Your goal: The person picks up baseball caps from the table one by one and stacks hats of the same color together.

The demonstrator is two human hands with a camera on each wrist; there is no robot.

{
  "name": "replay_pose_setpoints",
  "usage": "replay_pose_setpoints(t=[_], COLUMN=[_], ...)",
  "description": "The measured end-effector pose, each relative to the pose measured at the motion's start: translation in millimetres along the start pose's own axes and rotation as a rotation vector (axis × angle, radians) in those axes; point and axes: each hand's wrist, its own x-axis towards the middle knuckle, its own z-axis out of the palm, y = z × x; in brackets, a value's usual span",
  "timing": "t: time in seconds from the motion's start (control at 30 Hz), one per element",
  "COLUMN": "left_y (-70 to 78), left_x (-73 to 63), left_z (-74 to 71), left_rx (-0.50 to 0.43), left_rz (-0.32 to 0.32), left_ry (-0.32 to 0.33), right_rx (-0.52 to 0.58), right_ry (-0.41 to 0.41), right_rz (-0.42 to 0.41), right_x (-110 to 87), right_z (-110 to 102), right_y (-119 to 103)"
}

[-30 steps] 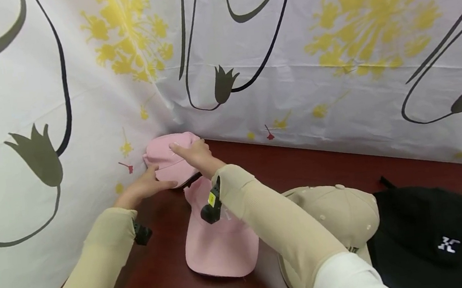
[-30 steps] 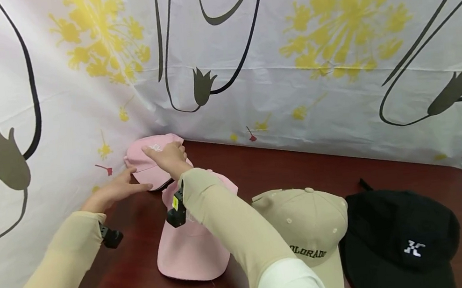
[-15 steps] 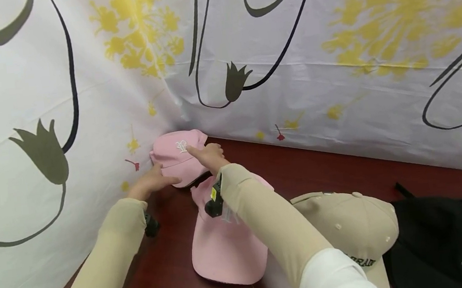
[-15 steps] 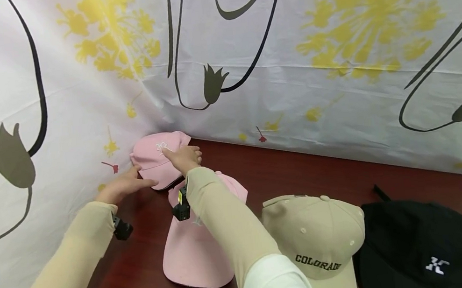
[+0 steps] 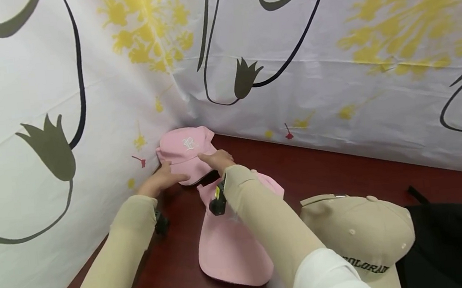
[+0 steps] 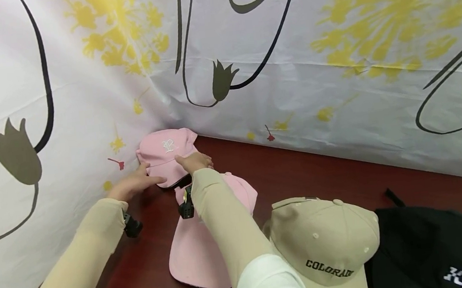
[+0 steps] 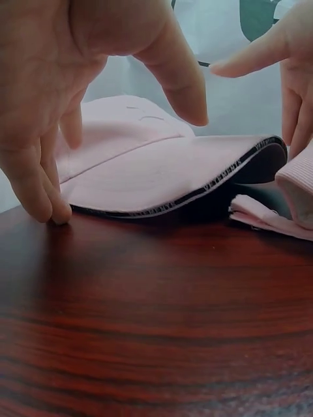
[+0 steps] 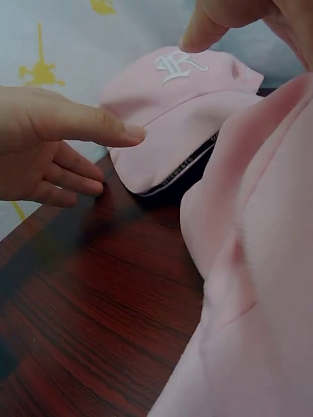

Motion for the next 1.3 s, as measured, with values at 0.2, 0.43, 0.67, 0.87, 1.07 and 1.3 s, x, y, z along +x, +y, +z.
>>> replay_pose_setpoints(t=[0.2,0.43,0.67,0.87,1.07,1.3], left_y=[0.3,2.5,6.3,9.1,13.9,17.2], left_x=[1.6,8.0,15.2,18.5,17.8,20.7], left_z=[4.5,11.5,19.7,27.7,30.7,33.2], left_rx=[-0.005,-0.037,-0.177,-0.324,-0.473,-0.530], left_rz=[-0.001,0.008,0.013,-0.045,-0.123,-0.145], left_ry=[0.018,0.053,0.184,0.347,0.493,0.531], right_rx=[0.011,-0.092,-0.242,-0.216,0.056,0.195], right_ry=[0.077,0.151,0.272,0.323,0.260,0.241], right_rz=[0.009,0.027,-0.037,-0.038,0.017,0.031], right_x=[72.0,151.4,209.7,166.5,19.2,-8.8], right_z=[36.3,68.5,88.5,77.6,29.5,17.4], right_y=[34.4,61.5,86.5,73.2,15.5,3.0])
